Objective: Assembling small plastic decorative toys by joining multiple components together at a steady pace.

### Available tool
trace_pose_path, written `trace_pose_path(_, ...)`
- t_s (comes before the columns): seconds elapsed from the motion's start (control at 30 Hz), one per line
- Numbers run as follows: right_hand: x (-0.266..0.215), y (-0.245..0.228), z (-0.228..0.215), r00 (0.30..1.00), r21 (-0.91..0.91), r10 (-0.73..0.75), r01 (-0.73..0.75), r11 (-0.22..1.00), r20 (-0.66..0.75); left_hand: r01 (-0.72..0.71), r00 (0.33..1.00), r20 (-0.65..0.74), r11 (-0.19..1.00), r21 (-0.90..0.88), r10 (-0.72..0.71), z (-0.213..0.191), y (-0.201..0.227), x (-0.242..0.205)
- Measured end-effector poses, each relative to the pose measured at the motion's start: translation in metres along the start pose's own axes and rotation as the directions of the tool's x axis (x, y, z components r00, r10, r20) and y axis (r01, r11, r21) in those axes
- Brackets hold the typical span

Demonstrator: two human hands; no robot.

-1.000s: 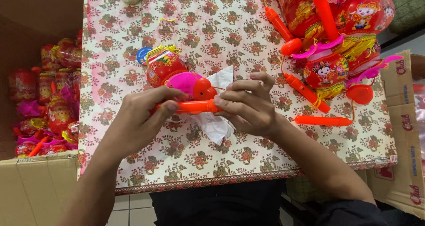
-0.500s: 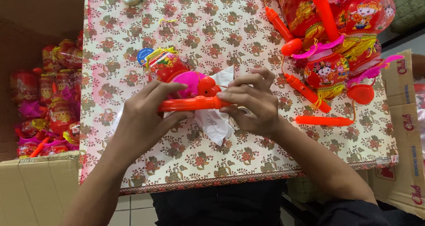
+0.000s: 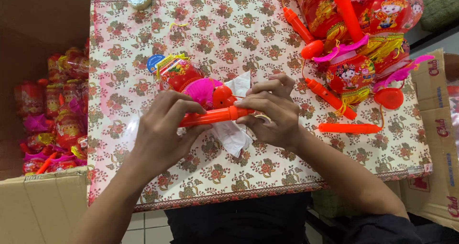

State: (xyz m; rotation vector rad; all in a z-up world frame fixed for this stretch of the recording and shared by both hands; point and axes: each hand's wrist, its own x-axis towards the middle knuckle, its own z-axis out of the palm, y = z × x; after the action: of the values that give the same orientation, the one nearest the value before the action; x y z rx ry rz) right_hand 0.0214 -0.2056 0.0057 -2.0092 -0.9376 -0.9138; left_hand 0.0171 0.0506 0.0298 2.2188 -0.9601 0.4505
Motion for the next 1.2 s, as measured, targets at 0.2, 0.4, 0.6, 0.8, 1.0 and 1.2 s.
trace_pose_path(0.2, -0.005, 0.006, 0.001, 1.000, 0.020, -0.012, 0.012, 1.000, -0.013, 0.177, 0.975, 0.131, 0.983, 0.047, -0.181, -0.003, 0.001, 0.000)
trace_pose_path(0.4, -0.004, 0.001, 0.002, 0.999, 0.044, -0.041, 0.039, 0.998, 0.033, 0.212, 0.920, 0.347, 0.976, -0.054, -0.181, -0.006, 0.002, 0.004)
trace_pose_path(0.6, 0.000, -0.002, 0.002, 0.998, -0.067, -0.057, 0.058, 0.996, 0.012, 0.132, 0.982, 0.141, 0.991, -0.016, -0.128, 0.012, 0.005, -0.003)
trace_pose_path(0.8, 0.002, 0.001, 0.001, 0.999, -0.076, -0.037, 0.038, 0.996, 0.015, 0.026, 0.999, 0.028, 0.999, 0.045, -0.027, 0.018, 0.009, -0.005)
trace_pose_path(1.0, -0.004, 0.001, 0.001, 0.992, -0.072, -0.111, 0.114, 0.991, 0.055, 0.340, 0.867, 0.436, 0.926, -0.162, -0.242, -0.002, 0.016, 0.011)
trace_pose_path(1.2, -0.010, 0.005, 0.011, 0.993, -0.182, -0.098, 0.085, 0.980, -0.062, 0.192, 0.968, 0.200, 0.958, -0.211, -0.150, 0.010, 0.012, 0.003)
